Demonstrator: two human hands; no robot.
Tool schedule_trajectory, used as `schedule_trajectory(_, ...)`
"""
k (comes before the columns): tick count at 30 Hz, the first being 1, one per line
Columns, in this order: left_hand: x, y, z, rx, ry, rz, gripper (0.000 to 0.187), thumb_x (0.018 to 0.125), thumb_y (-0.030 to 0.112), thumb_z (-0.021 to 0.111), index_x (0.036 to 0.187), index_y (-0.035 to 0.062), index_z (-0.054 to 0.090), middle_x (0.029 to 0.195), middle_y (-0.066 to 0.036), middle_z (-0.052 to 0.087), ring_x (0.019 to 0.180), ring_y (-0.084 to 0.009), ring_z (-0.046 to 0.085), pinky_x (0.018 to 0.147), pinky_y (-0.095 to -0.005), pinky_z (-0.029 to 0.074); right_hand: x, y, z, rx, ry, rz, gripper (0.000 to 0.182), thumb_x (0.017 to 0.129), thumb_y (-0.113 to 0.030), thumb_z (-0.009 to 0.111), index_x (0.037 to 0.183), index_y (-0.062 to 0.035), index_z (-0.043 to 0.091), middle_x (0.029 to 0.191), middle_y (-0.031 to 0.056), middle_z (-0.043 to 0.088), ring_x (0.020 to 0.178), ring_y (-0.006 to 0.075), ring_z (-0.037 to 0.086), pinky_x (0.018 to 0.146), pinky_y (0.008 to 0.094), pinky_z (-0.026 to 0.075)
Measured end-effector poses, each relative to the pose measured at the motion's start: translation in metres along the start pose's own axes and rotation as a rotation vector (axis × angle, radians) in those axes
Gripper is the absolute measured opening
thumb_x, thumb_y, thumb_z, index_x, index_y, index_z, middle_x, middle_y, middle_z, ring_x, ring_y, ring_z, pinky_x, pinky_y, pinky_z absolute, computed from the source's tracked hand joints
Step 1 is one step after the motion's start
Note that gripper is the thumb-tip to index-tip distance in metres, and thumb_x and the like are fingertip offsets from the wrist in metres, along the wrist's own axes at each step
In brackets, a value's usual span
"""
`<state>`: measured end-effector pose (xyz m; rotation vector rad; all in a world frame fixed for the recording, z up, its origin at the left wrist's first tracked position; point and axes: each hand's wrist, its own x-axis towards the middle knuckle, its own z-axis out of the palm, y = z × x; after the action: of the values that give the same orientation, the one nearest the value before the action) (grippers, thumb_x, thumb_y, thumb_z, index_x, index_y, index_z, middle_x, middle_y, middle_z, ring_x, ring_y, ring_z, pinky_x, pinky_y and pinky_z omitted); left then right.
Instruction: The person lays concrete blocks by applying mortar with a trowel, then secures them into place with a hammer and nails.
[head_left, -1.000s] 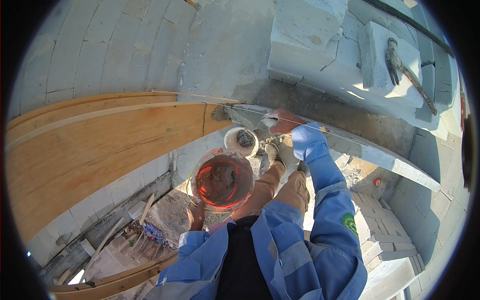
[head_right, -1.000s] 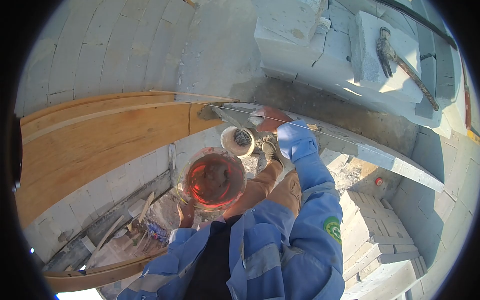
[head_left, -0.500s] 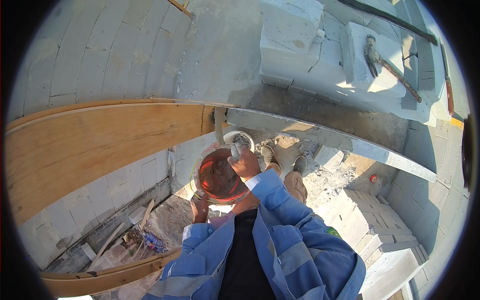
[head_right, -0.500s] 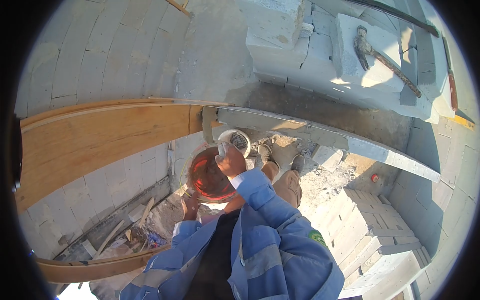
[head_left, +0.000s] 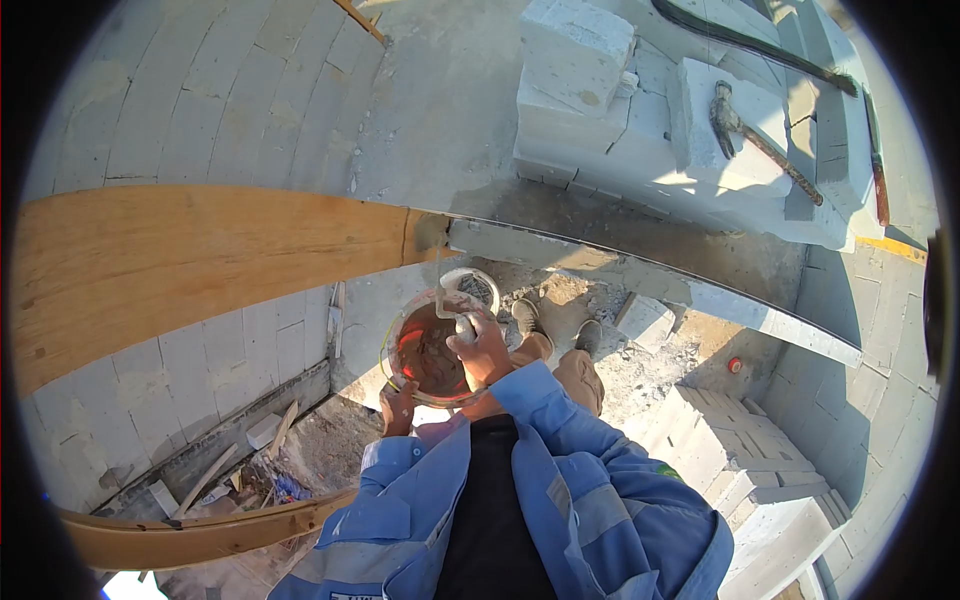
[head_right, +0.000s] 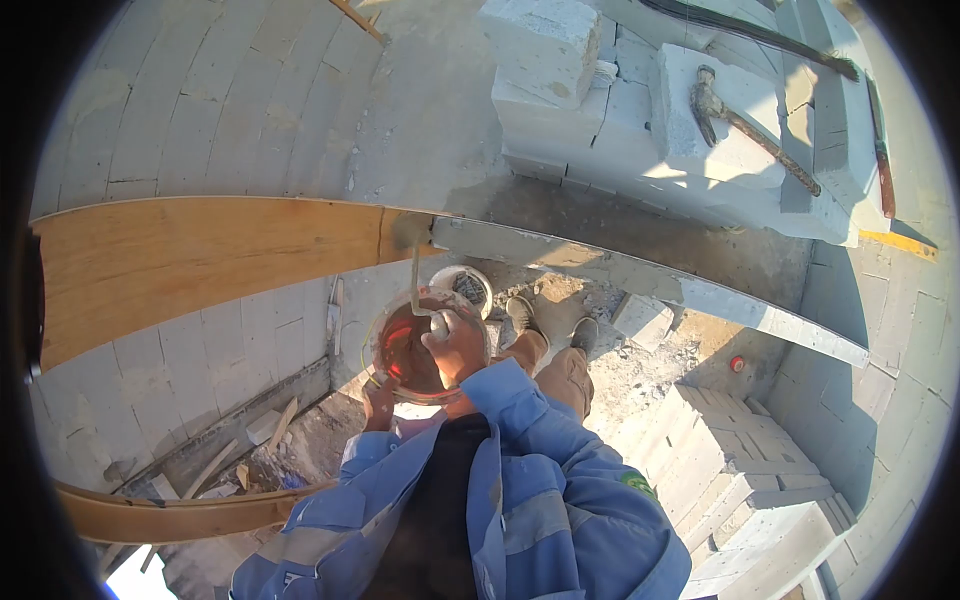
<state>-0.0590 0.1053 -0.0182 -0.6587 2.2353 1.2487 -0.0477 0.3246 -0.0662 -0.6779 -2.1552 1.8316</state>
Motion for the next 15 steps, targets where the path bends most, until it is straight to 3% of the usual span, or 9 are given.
schedule_trajectory(1, -0.004, 0.003, 0.001, 0.012, 0.004, 0.017, 0.013, 0.080, 0.009, 0.066, 0.090, -0.0010, 0.067, 0.077, -0.007, 0.067, 0.069, -0.0178, 0.065, 0.065, -0.0320, 0.053, 0.005, 0.022, 0.006, 0.232, -0.155, 0.444, 0.037, 0.080, -0.020, 0.072, 0.108, 0.0021, 0.064, 0.083, 0.0089, 0.067, 0.066, 0.0193, 0.063, 0.061, 0.0334, 0.051)
schedule_trajectory(3, -0.003, 0.003, -0.002, 0.015, 0.023, 0.040, 0.016, 0.081, 0.009, 0.066, 0.093, -0.0015, 0.068, 0.079, -0.007, 0.068, 0.072, -0.0185, 0.066, 0.067, -0.0322, 0.054, 0.033, 0.014, -0.010, 0.386, -0.172, 0.584, 0.028, 0.081, -0.015, 0.070, 0.103, 0.0010, 0.066, 0.071, 0.0030, 0.062, 0.053, 0.0099, 0.055, 0.048, 0.0287, 0.045)
schedule_trajectory(5, -0.001, -0.002, -0.009, 0.106, -0.004, 0.038, 0.020, 0.081, 0.009, 0.066, 0.098, -0.0019, 0.069, 0.081, -0.007, 0.068, 0.075, -0.0189, 0.066, 0.070, -0.0328, 0.053, 0.054, 0.031, -0.012, 0.473, -0.248, 0.586, 0.035, 0.074, -0.016, 0.073, 0.102, 0.0031, 0.065, 0.071, 0.0076, 0.063, 0.051, 0.0151, 0.058, 0.049, 0.0323, 0.048)
schedule_trajectory(6, 0.002, -0.009, -0.012, 0.098, 0.006, 0.034, 0.020, 0.081, 0.009, 0.066, 0.098, -0.0019, 0.069, 0.081, -0.007, 0.068, 0.075, -0.0189, 0.066, 0.070, -0.0328, 0.053, 0.062, 0.033, -0.013, 0.582, -0.285, 0.630, 0.032, 0.073, -0.014, 0.073, 0.100, 0.0013, 0.066, 0.072, 0.0066, 0.063, 0.053, 0.0150, 0.059, 0.049, 0.0310, 0.048)
schedule_trajectory(11, -0.001, -0.001, -0.013, 0.139, 0.012, 0.083, 0.017, 0.081, 0.010, 0.067, 0.092, -0.0023, 0.069, 0.078, -0.007, 0.068, 0.070, -0.0169, 0.063, 0.066, -0.0331, 0.051, 0.065, 0.023, -0.008, 0.563, -0.344, 0.584, 0.027, 0.075, -0.012, 0.072, 0.099, 0.0002, 0.067, 0.072, 0.0045, 0.063, 0.056, 0.0140, 0.059, 0.051, 0.0300, 0.048)
schedule_trajectory(13, 0.002, -0.001, -0.011, 0.128, 0.019, 0.064, 0.016, 0.080, 0.011, 0.067, 0.090, -0.0020, 0.068, 0.076, -0.007, 0.067, 0.069, -0.0166, 0.062, 0.064, -0.0332, 0.050, 0.058, 0.017, -0.021, 0.366, -0.397, 0.138, 0.025, 0.076, -0.009, 0.071, 0.099, 0.0005, 0.067, 0.071, 0.0032, 0.062, 0.056, 0.0128, 0.059, 0.051, 0.0297, 0.048)
schedule_trajectory(14, 0.003, -0.002, -0.012, 0.134, 0.018, 0.050, 0.016, 0.079, 0.011, 0.068, 0.088, -0.0017, 0.068, 0.074, -0.007, 0.066, 0.067, -0.0162, 0.061, 0.063, -0.0332, 0.050, 0.059, -0.030, -0.038, 0.501, -0.353, 0.516, 0.021, 0.077, -0.007, 0.070, 0.096, -0.0003, 0.067, 0.070, 0.0014, 0.060, 0.056, 0.0116, 0.058, 0.051, 0.0282, 0.048)
schedule_trajectory(15, 0.006, -0.004, -0.012, 0.121, 0.022, 0.049, 0.016, 0.079, 0.011, 0.068, 0.088, -0.0017, 0.068, 0.074, -0.007, 0.066, 0.067, -0.0162, 0.061, 0.063, -0.0332, 0.050, 0.056, -0.030, -0.039, 0.492, -0.361, 0.511, 0.021, 0.077, -0.007, 0.070, 0.096, -0.0003, 0.067, 0.070, 0.0014, 0.060, 0.056, 0.0116, 0.058, 0.051, 0.0282, 0.048)
